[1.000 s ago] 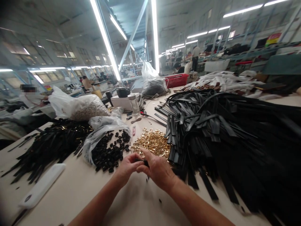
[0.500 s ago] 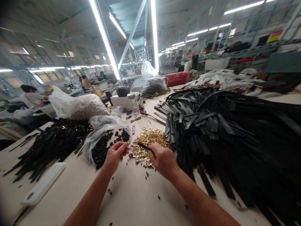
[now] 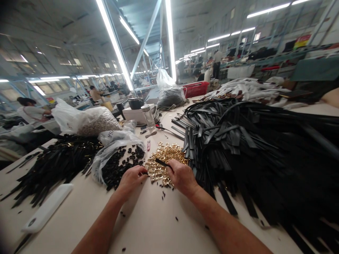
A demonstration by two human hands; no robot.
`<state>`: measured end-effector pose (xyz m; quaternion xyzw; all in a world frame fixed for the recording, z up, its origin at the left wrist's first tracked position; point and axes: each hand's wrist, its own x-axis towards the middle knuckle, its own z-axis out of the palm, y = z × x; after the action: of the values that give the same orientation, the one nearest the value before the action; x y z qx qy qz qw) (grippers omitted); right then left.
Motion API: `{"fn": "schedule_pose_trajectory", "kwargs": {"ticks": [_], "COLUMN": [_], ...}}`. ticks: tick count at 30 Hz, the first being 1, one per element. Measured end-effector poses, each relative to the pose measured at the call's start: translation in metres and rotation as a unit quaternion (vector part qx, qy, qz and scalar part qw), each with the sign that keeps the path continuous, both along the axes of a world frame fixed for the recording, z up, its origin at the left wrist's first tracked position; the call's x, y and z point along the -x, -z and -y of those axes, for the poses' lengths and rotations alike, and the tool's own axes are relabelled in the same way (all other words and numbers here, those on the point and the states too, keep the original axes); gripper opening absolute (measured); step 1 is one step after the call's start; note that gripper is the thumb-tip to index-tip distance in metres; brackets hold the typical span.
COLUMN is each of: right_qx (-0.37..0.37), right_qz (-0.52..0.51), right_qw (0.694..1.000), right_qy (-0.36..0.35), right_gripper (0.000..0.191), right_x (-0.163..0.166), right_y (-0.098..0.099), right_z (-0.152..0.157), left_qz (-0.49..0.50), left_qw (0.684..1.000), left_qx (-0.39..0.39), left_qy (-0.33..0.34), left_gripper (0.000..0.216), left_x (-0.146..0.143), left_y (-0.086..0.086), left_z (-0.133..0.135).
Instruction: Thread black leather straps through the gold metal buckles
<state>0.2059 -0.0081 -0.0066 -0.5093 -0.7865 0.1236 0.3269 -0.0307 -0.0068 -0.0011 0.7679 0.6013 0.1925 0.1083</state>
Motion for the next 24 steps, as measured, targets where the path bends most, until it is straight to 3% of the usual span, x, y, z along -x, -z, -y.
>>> {"fn": "schedule_pose_trajectory", "kwargs": {"ticks": [5,11,15,24], "right_qx": [0.000,0.002,0.005,0.020], "right_qz": [0.005,-0.002,0.003,0.004], "right_qw": [1.000,1.000,1.000,1.000], "right_qy": [0.005,0.006,0.007,0.007], "right_gripper": [0.016,0.016,0.015,0.017], "right_x": [0.000,0.001,0.001,0.001], "right_y": [0.001,0.000,0.000,0.001], "right_z": [0.000,0.001,0.001,0.000], "left_qz": [-0.004,0.020,0.011,0.145], "left_qw": [0.998,0.998,0.997,0.984], "left_qx": [-0.045,0.020,0.046,0.081], "left_qy": [-0.041,0.050,0.058,0.066], "left_gripper": [0.013,0.005,0.009,0.005], "left_x": [0.000,-0.024,-0.031,-0.028], "left_y": [-0.004,-0.005,-0.002,0.011], "left_z": [0.001,0.012,0.014,0.012]}}
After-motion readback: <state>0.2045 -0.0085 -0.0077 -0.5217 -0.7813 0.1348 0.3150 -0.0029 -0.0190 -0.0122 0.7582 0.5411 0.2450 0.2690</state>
